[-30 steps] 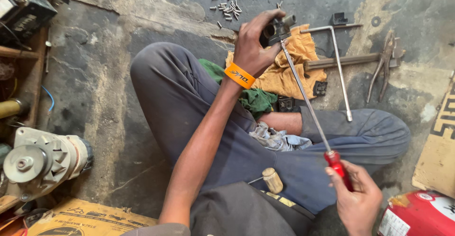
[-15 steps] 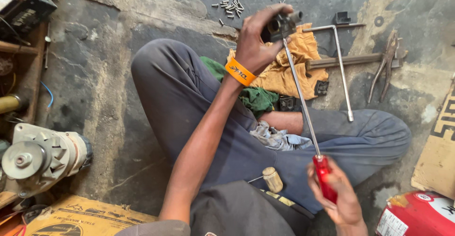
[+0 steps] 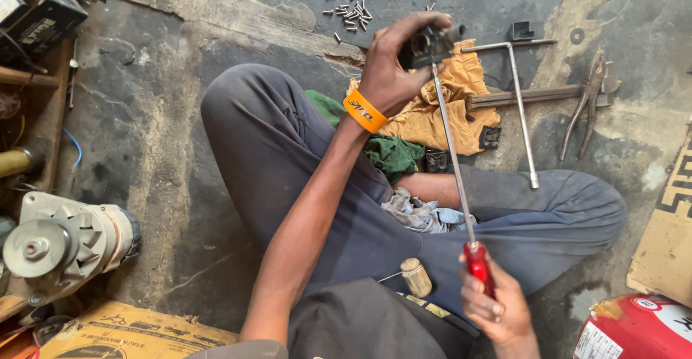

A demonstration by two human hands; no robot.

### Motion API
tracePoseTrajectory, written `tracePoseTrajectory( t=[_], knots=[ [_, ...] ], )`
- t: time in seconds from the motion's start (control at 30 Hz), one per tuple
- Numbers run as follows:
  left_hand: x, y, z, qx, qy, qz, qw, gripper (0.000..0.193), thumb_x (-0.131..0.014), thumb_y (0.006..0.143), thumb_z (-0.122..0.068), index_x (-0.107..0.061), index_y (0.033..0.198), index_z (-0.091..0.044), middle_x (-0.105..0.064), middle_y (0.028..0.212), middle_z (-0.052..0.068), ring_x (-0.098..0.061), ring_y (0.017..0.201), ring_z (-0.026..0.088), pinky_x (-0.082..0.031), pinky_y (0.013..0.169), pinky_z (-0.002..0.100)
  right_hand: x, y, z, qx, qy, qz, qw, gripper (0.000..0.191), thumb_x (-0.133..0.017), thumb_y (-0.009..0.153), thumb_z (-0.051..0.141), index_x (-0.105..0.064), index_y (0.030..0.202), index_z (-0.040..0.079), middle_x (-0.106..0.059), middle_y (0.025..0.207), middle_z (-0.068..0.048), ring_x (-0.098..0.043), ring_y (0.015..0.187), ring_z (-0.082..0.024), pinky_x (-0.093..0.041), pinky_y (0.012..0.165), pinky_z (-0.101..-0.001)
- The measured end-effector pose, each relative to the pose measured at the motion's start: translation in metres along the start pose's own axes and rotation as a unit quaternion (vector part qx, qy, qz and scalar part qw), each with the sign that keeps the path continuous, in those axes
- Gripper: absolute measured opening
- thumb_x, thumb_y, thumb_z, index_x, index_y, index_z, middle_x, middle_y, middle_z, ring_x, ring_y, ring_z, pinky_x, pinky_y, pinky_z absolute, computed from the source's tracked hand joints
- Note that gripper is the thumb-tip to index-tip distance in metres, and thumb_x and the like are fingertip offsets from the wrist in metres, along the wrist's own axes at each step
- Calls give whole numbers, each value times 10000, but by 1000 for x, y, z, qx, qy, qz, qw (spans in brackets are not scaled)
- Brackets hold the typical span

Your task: The person sits on the workshop floor and repairs a carburetor, using a screwdriver to loosen its screws and disassemble its cover and internal parts. They handle small screws, reposition the carburetor body, and reassemble the components by hand.

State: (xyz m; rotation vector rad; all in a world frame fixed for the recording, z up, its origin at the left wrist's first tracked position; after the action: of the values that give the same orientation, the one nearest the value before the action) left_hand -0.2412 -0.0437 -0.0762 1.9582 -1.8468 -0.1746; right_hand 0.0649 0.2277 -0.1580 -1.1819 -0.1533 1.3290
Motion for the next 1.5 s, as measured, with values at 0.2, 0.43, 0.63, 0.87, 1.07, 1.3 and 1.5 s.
tracePoseTrajectory(
  t=[0.2, 0.43, 0.63, 0.87, 1.07, 1.3, 1.5],
  knots=[
    [0, -10, -7, 7, 20, 4, 1000, 526, -837, 802, -150, -650, 1294, -149, -736, 1264, 34, -697, 1182, 209, -444, 1049, 380, 12, -1, -14, -39, 80, -14, 996, 485, -470, 1010, 344, -552, 1244, -72, -667, 933, -137, -568, 573, -120, -385, 359, -210],
    [9, -6, 0, 55, 37, -25, 997, 473, -825, 803, -168, -663, 1245, -130, -752, 1147, 55, -754, 978, 208, -562, 929, 327, -45, -46, 67, 364, -509, -239, 743, 357, -726, 951, -112, -684, 1303, -70, -722, 1085, -153, -646, 845, -133, -514, 652, -236],
    [7, -1, -6, 17, -7, -2, 1000, 477, -837, 815, -165, -672, 1262, -149, -761, 1170, 30, -758, 1003, 194, -545, 955, 328, -8, -31, 39, 217, -304, -199, 906, 372, -560, 1056, 202, -667, 1314, -44, -691, 827, -99, -499, 496, -65, -337, 420, -196],
    [5, -10, -18, -34, 17, 23, 999, 553, -827, 778, -103, -665, 1306, -139, -735, 1277, 64, -700, 1127, 260, -510, 1002, 352, 14, -13, -44, -156, 134, 83, 975, 480, -501, 1019, 384, -545, 1231, -45, -551, 751, -86, -422, 343, -88, -334, 292, -242],
    [12, 2, -12, 35, 19, -19, 999, 526, -869, 768, -190, -673, 1249, -103, -743, 1186, 91, -735, 1046, 266, -548, 931, 362, 51, 25, 11, 173, -400, -115, 893, 394, -762, 822, 67, -659, 1195, -7, -726, 765, -165, -642, 540, -193, -509, 528, -307],
    [18, -2, -7, 77, -8, -18, 997, 439, -798, 782, -97, -701, 1209, -64, -772, 1119, 110, -764, 1011, 203, -584, 899, 321, 59, 21, 44, 417, -526, -197, 715, 449, -805, 807, 100, -730, 1237, -5, -799, 1039, -113, -744, 999, -130, -530, 955, -265],
    [8, 3, -19, 57, -184, 57, 980, 443, -810, 822, 23, -668, 1238, -31, -737, 1223, 85, -682, 1130, 142, -546, 1009, 295, 104, 78, -40, 12, -146, 13, 989, 432, -746, 867, 203, -718, 1245, -5, -763, 879, -111, -693, 796, -136, -505, 751, -275]
  ],
)
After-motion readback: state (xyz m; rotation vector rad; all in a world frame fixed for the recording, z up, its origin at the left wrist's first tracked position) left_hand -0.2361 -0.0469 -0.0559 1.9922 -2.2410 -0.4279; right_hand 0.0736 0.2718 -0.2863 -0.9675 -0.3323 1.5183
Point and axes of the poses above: each hand's wrist, its own y-axis towards the middle knuckle, its own x-axis out of the back of the hand, z = x × y, the point moved 10 cm from there along y, towards the middle knuckle
